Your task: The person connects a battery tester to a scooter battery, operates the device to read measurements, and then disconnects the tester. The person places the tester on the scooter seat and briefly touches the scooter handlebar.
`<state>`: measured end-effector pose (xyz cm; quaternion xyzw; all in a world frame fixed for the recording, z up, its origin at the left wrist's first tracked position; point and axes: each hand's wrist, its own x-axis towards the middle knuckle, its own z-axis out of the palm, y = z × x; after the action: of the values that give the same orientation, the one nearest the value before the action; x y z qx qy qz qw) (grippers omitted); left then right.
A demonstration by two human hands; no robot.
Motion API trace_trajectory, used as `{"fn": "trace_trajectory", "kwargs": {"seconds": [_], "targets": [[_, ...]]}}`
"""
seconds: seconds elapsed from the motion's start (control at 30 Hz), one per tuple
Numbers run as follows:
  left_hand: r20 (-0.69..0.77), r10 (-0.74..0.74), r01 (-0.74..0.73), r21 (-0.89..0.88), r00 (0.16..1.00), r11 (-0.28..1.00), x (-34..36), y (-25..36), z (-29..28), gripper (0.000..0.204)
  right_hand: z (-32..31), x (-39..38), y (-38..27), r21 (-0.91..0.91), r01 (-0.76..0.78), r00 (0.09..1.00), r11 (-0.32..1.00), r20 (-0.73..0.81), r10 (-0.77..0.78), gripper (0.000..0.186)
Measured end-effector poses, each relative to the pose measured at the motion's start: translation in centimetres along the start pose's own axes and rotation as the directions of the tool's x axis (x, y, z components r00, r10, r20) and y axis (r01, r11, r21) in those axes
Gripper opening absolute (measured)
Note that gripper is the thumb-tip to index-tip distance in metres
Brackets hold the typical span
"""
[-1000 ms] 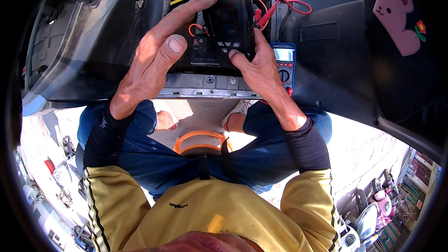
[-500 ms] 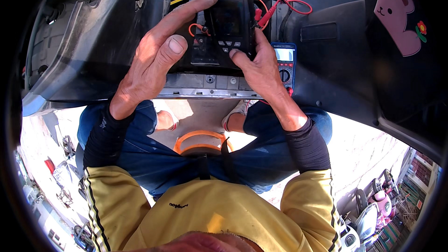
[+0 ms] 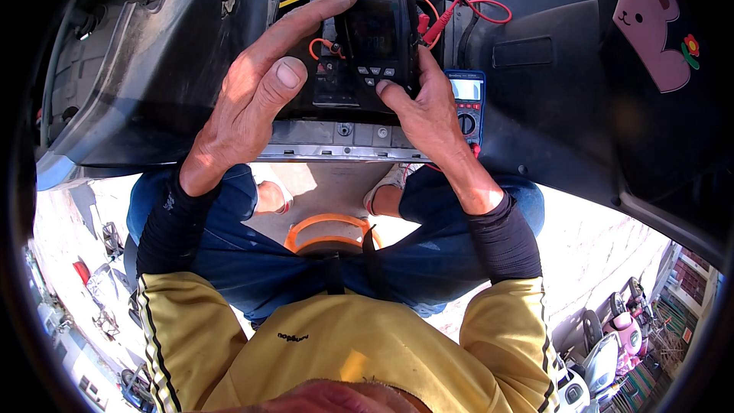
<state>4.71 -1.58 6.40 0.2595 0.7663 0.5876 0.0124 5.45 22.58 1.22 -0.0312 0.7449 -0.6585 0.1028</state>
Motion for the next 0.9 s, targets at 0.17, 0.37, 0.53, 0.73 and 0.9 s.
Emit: {"fn": "trace_trajectory", "kwargs": {"seconds": [0.17,0.37,0.53,0.73,0.9], "targets": [[0.003,0.002,-0.002,-0.002,1.000,1.000,-0.02,-0.03,0.00,0.082,-0.11,0.03,0.11,0.004,0.001,1.000,1.000,0.003,-0.002,0.051],[0.001,0.020,-0.020,-0.001,1.000,1.000,-0.02,-0.11,0.09,0.080,-0.01,-0.01,-0.03,0.021,-0.007,1.000,1.000,0.003,0.007,0.051],[0.005,0.000,0.000,-0.020,1.000,1.000,-0.01,-0.13,0.10,0.083,-0.10,0.09,0.34,0.022,-0.011,1.000,1.000,-0.001,0.011,0.051],[0.006,-0.014,0.015,-0.025,1.000,1.000,-0.02,-0.09,0.10,0.085,0.07,0.02,0.07,0.048,-0.013,1.000,0.999,-0.005,0.014,0.050],[0.006,-0.017,0.017,-0.013,1.000,1.000,0.04,-0.04,0.00,0.085,-0.06,0.06,0.08,0.017,-0.020,1.000,1.000,-0.004,0.020,0.052]]}}
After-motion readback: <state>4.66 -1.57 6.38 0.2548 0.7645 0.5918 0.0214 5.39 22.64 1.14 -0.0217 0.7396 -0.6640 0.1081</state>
